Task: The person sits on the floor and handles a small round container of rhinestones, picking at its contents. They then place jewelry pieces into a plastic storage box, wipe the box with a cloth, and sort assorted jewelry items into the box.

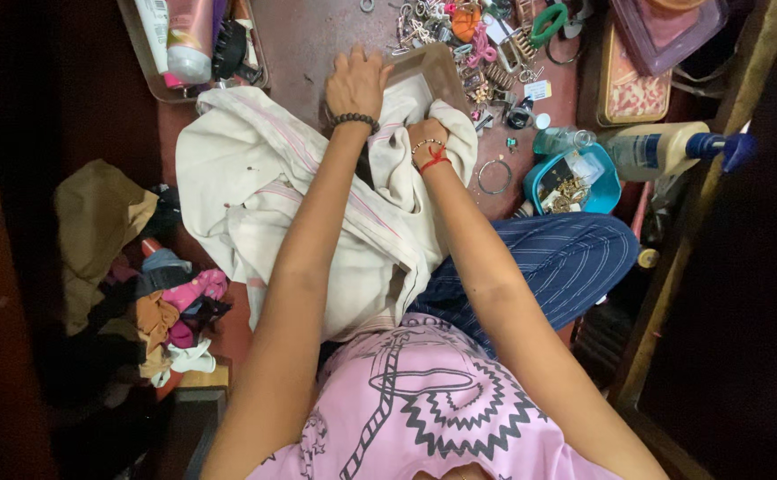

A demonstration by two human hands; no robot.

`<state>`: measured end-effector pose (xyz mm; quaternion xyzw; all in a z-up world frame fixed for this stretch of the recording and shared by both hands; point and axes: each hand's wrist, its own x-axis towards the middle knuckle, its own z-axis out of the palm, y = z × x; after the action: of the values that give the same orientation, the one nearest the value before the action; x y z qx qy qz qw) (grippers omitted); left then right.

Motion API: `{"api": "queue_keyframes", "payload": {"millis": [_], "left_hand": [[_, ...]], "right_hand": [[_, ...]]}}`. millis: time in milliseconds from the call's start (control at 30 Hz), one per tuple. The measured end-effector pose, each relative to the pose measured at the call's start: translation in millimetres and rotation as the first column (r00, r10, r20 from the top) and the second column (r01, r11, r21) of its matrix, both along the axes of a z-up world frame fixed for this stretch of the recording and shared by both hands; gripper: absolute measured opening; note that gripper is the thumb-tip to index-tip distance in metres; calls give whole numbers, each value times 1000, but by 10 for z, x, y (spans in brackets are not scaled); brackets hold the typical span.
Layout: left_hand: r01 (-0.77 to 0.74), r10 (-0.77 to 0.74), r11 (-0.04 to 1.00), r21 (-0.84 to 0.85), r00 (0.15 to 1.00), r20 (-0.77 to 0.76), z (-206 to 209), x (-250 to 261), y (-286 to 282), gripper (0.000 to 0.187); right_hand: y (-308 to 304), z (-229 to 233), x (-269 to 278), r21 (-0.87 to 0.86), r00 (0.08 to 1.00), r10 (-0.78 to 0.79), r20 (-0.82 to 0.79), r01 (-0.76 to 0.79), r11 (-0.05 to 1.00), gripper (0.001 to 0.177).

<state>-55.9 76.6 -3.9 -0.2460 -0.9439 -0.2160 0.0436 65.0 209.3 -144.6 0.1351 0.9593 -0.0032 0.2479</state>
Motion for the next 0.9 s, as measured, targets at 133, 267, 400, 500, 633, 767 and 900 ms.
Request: {"api": "queue_keyframes", "payload": {"millis": [133,267,400,500,633,767,900], "left_hand": [[-162,157,986,25,978,138,46,96,23,26],[-269,260,963,1,932,251,104,205,2,28],[-304,282,952,38,918,279,171,272,33,34],[-220,196,975,21,907,373,218,252,17,37],[92,-117,992,85,929,352,194,190,-151,26],[307,-327,945,115,915,239,59,143,-178,21],[382,-416,906,185,885,210,-88,85,-113,26]], "right_hand": [[-301,28,4,-279,998,23,64,-4,960,31],[-313,101,168,-452,998,6,59,21,892,31],[-132,238,289,-535,994,-105,-33,71,842,30],[-24,381,341,-538,945,-260,-201,115,835,29],[193,607,277,-496,765,-440,-470,184,849,29],[349,764,-20,-489,722,-473,-505,212,846,28],[151,726,-288,-469,795,-454,-403,247,848,28]]}}
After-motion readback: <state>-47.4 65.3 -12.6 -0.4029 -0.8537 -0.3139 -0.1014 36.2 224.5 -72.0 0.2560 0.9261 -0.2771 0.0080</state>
